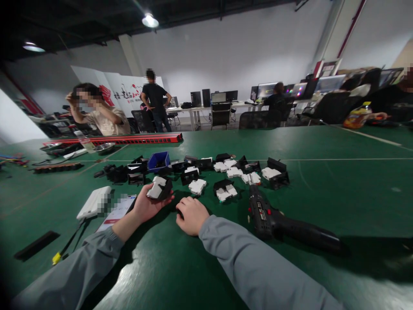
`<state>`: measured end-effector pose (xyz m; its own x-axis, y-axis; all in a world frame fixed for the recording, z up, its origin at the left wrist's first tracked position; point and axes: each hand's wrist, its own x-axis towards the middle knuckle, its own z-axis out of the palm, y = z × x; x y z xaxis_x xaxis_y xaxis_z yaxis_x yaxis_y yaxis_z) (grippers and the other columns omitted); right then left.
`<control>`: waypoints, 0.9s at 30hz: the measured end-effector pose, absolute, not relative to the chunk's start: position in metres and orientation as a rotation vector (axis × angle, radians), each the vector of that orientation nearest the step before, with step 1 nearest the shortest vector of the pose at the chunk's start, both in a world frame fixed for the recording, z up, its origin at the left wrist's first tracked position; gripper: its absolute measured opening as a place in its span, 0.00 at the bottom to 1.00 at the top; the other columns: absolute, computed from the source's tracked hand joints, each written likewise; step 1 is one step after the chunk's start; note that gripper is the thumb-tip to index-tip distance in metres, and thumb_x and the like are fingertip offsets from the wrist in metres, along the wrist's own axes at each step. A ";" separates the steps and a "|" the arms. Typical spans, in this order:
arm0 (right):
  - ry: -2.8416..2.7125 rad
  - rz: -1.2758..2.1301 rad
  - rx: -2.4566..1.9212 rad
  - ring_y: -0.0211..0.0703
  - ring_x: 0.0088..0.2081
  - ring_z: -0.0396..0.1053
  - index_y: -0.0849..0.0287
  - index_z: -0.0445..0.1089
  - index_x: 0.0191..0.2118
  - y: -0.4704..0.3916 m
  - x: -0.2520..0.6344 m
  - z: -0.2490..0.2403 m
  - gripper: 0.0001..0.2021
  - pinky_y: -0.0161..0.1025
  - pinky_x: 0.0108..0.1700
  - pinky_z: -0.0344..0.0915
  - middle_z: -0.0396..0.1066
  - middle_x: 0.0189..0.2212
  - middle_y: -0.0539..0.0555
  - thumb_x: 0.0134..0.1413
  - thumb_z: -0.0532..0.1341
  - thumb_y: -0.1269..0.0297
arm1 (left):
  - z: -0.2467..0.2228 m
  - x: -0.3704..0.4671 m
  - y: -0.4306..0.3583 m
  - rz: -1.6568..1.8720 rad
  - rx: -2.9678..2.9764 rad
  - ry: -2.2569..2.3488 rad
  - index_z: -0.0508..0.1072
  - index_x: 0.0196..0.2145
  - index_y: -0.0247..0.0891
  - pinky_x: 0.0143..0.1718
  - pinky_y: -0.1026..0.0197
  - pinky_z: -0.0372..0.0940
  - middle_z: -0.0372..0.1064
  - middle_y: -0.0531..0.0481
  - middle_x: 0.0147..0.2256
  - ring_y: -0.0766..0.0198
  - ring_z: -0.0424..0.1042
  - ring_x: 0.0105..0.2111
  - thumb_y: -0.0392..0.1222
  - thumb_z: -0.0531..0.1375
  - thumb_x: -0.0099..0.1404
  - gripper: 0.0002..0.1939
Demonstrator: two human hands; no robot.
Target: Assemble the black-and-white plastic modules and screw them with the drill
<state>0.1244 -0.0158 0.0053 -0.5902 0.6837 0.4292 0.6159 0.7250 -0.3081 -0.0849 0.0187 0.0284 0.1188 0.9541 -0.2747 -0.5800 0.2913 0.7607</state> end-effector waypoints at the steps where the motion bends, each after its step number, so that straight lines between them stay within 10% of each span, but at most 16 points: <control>1: -2.399 0.168 -0.991 0.45 0.46 0.63 0.60 0.70 0.43 -0.016 0.124 0.005 0.09 0.42 0.48 0.61 0.68 0.42 0.56 0.56 0.59 0.66 | 0.029 -0.085 0.019 1.196 0.543 0.853 0.71 0.46 0.28 0.36 0.50 0.72 0.75 0.33 0.37 0.48 0.77 0.36 0.47 0.52 0.63 0.22; 27: -2.453 0.175 -0.973 0.46 0.46 0.61 0.60 0.68 0.44 -0.013 0.125 0.004 0.09 0.43 0.49 0.59 0.67 0.43 0.57 0.58 0.58 0.65 | 0.033 -0.086 0.019 1.216 0.617 0.911 0.65 0.57 0.42 0.20 0.62 0.69 0.75 0.42 0.40 0.52 0.77 0.33 0.46 0.55 0.61 0.26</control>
<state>0.1252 -0.0133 0.0039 -0.6250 0.6726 0.3962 0.6094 0.7376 -0.2907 -0.0861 0.0188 0.0330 0.0826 0.9631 -0.2560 -0.5164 0.2611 0.8156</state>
